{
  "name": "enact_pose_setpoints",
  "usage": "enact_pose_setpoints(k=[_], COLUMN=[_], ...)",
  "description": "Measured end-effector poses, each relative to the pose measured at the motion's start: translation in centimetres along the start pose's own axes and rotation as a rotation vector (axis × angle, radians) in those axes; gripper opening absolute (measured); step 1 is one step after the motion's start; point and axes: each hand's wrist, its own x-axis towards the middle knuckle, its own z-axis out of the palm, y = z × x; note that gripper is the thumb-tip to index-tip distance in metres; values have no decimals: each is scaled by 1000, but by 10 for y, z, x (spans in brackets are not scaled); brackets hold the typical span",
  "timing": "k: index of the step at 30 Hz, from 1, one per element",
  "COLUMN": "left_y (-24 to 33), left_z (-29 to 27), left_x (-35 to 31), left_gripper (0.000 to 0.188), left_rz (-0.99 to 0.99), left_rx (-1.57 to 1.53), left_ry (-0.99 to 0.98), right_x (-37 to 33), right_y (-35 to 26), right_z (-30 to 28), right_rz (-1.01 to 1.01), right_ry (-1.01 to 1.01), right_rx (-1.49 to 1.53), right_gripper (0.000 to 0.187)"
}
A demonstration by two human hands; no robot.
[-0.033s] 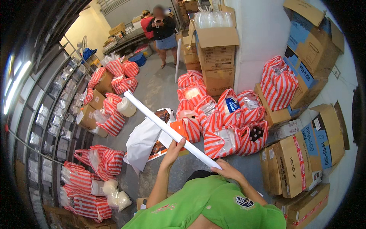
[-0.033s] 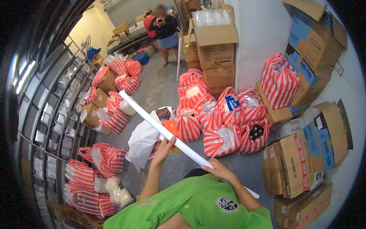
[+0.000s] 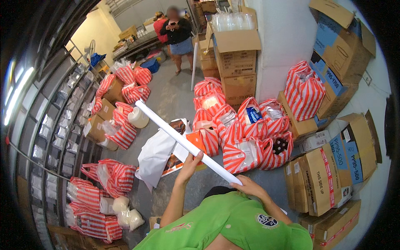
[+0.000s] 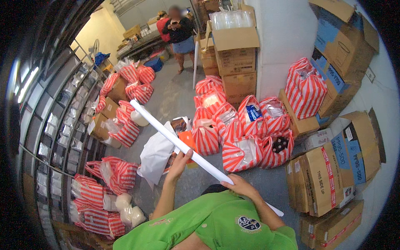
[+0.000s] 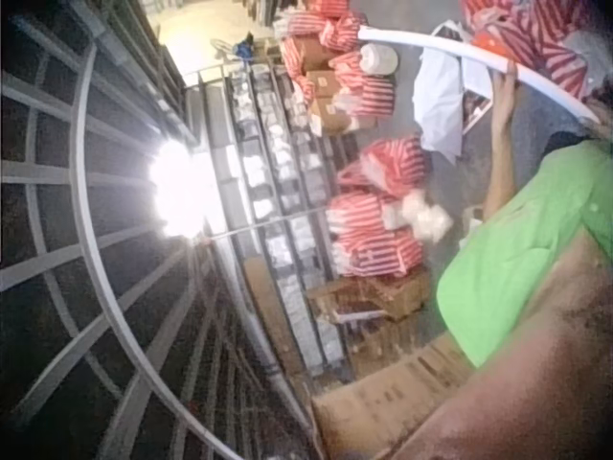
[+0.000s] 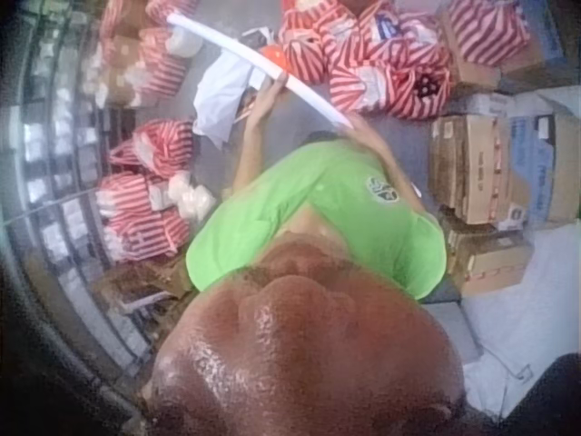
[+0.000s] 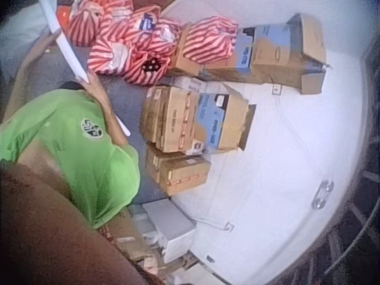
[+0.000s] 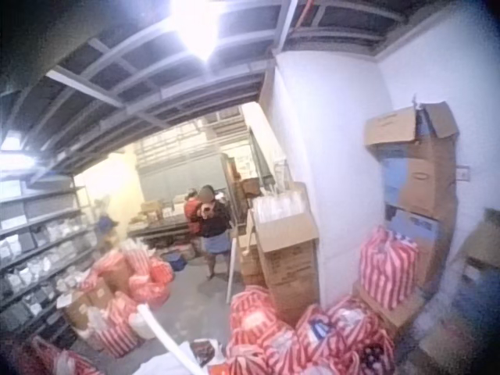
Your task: The person assembles a banner stand by inserting a white pole into a base and attaching a printed banner. They then use a stapler to secure the banner to the pole.
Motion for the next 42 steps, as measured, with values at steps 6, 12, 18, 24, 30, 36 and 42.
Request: enact_pose_setpoints(k=[6,12,18,24,30,36,42], left_y=[0,-6,8,9,10,15,2], left_z=[12,10,13,10,7,-3,3], left_x=[6,13,15,19,16,-8,-25], left_gripper=[53,53,52,52,52,48,61], left_rz=[7,-3,10,25,109,151,389], left_rx=[-21,-43,-24,20,-58,144,253], left_ry=[15,-31,-38,-68,-83,-70,-65], right_x=[-9,-6,-8,-6,-10,10,43], right_y=[-13,-9,-13,-43,-40,-51,-52], right_z=[-3,6,8,-2,-13,-61,-77], right_rz=[132,-24,145,254,215,309,217], right_ry=[-30,100,98,60,87,249,376], right_rx=[-7,102,128,124,275,294,466], right_gripper=[42,38,42,46,39,29,29])
